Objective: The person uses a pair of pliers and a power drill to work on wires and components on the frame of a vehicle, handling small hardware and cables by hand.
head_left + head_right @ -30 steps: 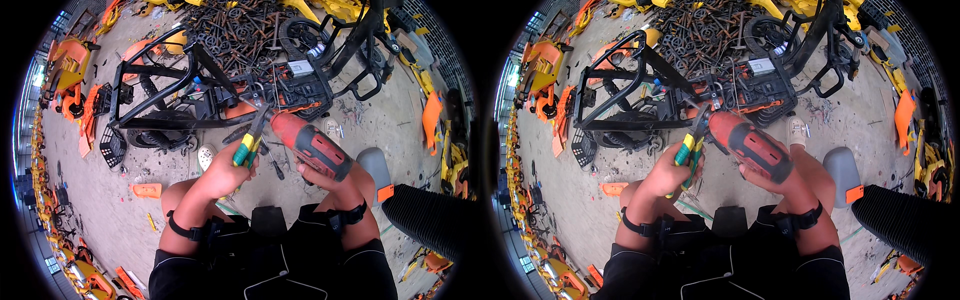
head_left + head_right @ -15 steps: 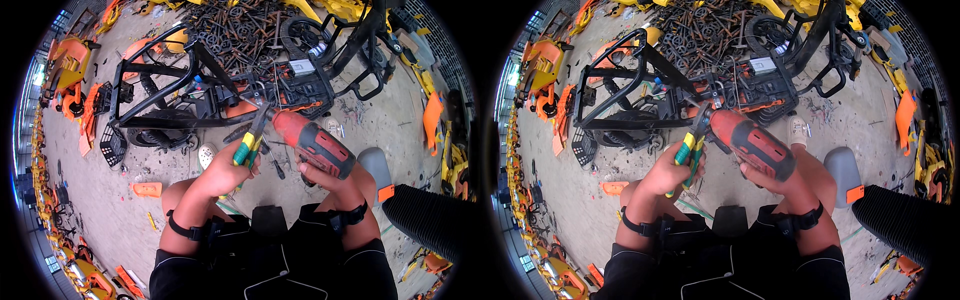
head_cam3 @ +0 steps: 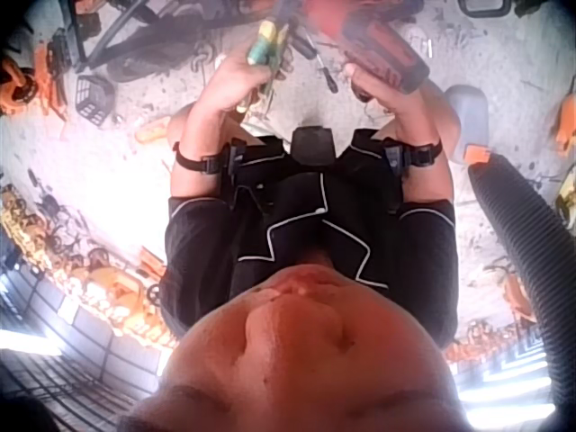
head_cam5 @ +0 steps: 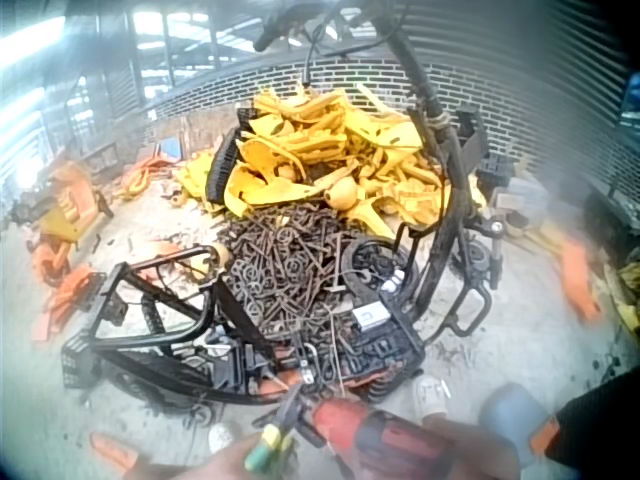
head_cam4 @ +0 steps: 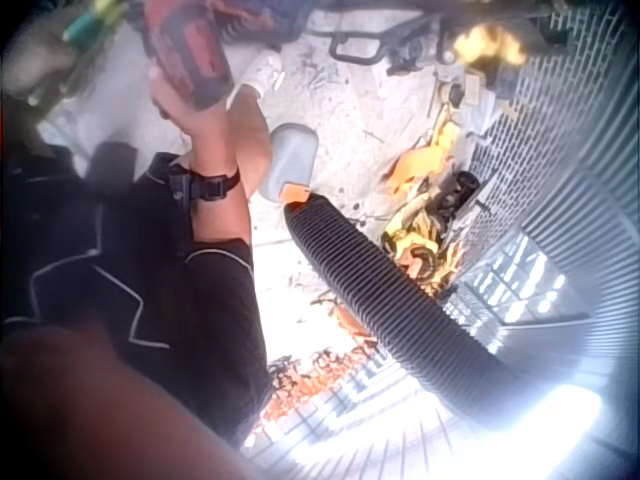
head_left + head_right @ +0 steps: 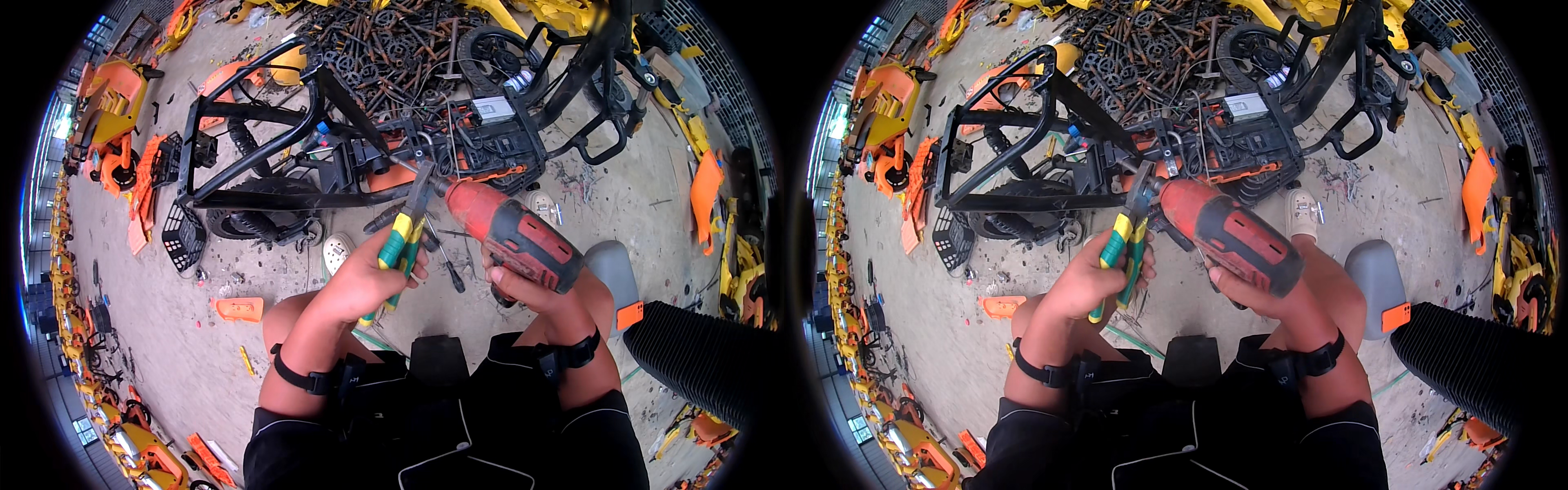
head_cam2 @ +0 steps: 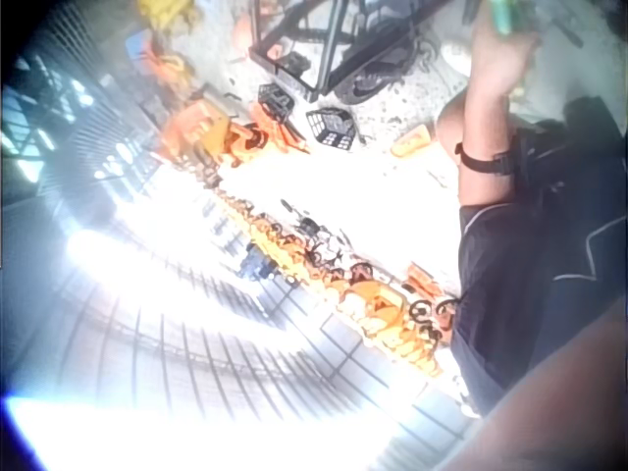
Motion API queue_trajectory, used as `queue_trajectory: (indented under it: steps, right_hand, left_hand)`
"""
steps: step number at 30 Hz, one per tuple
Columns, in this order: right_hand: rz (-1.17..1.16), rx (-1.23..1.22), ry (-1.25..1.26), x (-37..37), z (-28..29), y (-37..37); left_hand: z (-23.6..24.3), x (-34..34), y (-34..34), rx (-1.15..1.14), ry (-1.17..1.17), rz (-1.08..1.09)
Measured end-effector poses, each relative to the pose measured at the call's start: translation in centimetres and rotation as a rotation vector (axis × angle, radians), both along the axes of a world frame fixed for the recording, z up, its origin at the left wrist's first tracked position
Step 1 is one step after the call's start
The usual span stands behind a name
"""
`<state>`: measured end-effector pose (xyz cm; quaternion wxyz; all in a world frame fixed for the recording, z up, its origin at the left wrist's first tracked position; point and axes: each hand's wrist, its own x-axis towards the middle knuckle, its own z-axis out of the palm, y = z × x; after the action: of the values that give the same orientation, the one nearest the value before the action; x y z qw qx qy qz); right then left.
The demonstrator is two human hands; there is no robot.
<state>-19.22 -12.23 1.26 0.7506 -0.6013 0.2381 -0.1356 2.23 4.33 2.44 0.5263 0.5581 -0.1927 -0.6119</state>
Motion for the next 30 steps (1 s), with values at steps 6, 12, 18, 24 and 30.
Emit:
queue_trajectory:
  steps: [6, 12, 18, 24, 30]
  right_hand:
    - [-0.010, -0.004, -0.026, 0.0, -0.2, 0.0]
    - [-0.029, -0.024, -0.025, 0.1, 0.5, -0.1]
    - [0.001, -0.047, -0.016, -0.4, -0.1, -0.6]
    - [0.047, -0.020, -0.066, -0.4, -0.5, -1.0]
    - [0.004, -0.099, -0.088, -0.3, -0.9, -0.9]
  left_hand:
    - [-0.4, 0.2, 0.0, 0.004, 0.018, 0.035]
    - [-0.4, 0.5, -0.1, 0.021, 0.014, 0.056]
    - [-0.2, 0.6, -0.4, 0.033, 0.020, 0.078]
    - [-0.1, 0.3, -0.6, 0.036, 0.029, 0.104]
    - [-0.1, 0.3, -0.8, 0.042, 0.024, 0.103]
